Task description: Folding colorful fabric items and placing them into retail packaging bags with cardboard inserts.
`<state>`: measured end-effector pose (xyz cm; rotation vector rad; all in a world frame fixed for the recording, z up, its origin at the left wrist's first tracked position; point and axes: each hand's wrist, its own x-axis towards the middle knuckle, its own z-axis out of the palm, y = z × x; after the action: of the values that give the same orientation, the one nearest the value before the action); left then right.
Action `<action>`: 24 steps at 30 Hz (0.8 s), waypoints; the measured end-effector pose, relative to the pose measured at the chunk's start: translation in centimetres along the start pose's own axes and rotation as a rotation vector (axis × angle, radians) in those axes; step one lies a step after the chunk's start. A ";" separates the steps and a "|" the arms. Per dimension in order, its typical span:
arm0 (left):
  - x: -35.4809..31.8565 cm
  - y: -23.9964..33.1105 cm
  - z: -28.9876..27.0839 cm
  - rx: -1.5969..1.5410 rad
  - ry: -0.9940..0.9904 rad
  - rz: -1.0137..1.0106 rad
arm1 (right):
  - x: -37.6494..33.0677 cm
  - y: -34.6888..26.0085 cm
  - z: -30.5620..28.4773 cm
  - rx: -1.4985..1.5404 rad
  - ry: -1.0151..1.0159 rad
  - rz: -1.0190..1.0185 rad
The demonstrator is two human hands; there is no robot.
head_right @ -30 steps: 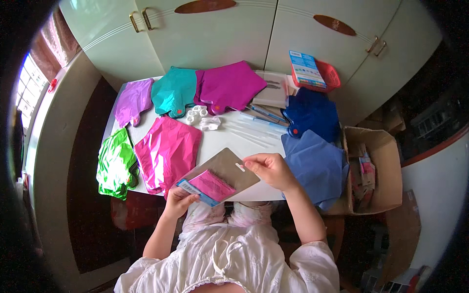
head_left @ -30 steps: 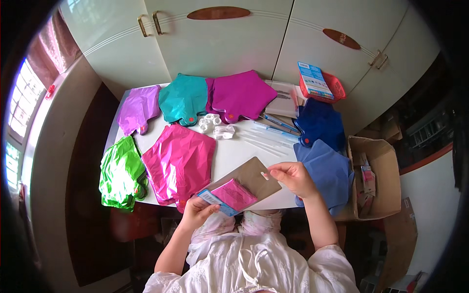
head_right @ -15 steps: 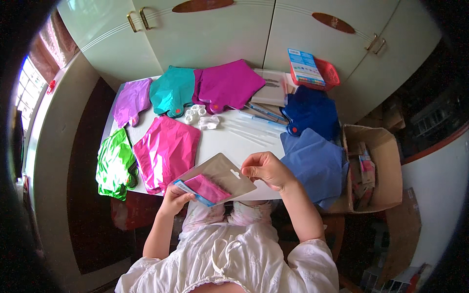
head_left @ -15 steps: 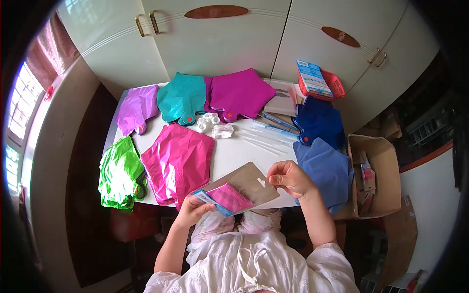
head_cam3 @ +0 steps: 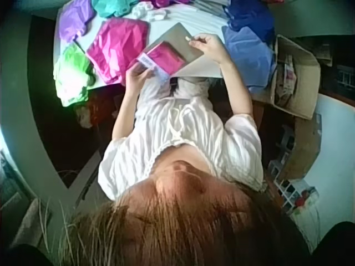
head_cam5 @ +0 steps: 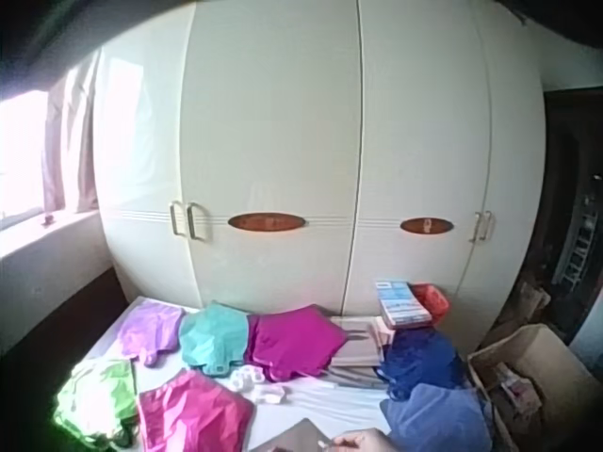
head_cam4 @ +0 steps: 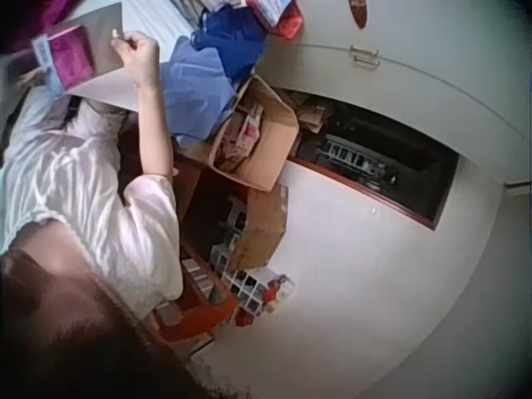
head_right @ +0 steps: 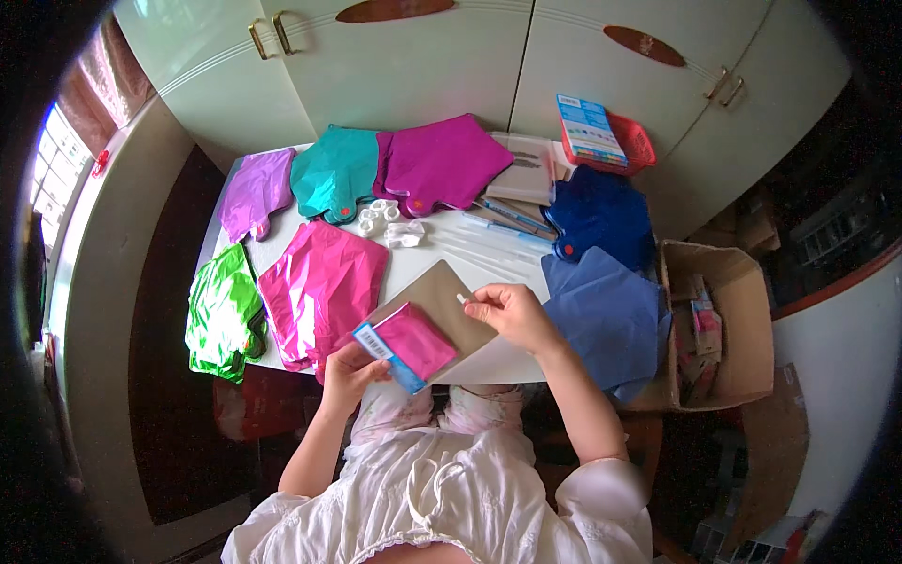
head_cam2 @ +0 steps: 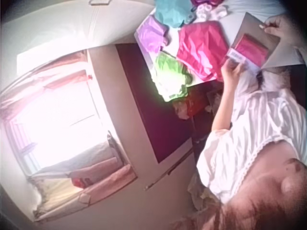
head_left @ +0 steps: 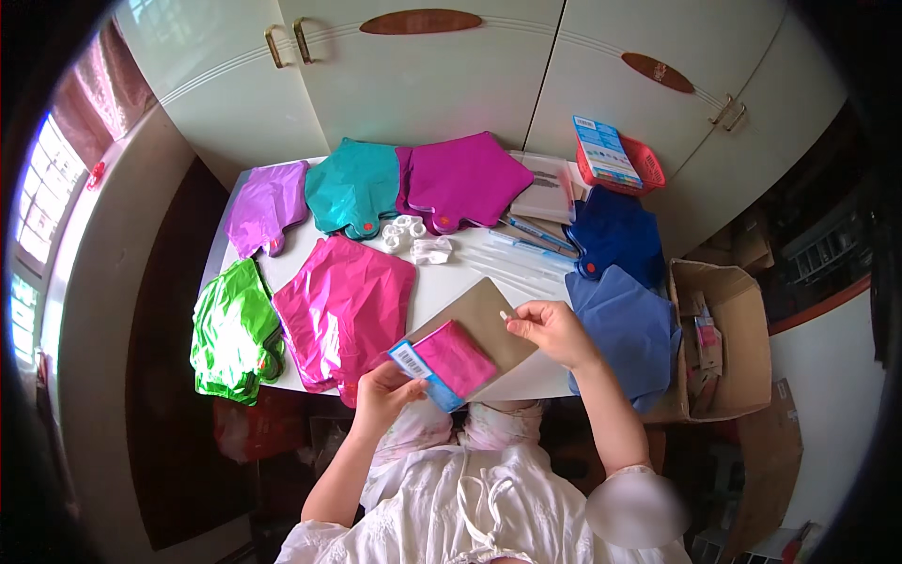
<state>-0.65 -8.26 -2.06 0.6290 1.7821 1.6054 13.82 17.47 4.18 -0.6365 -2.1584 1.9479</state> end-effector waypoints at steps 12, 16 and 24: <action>2.0 2.3 1.0 1.268 -0.314 1.051 | 6.0 3.6 -0.1 -0.708 0.113 -0.184; 1.8 2.1 1.7 1.291 -0.296 1.041 | 6.1 3.5 -0.2 -1.060 0.327 -0.415; 2.6 1.5 3.4 1.203 -0.251 0.904 | 6.0 4.7 -1.9 -1.291 0.331 -0.352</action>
<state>0.00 -3.91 -1.13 2.2966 2.2676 0.5860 10.16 21.98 -1.07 -0.5616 -2.7766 0.0775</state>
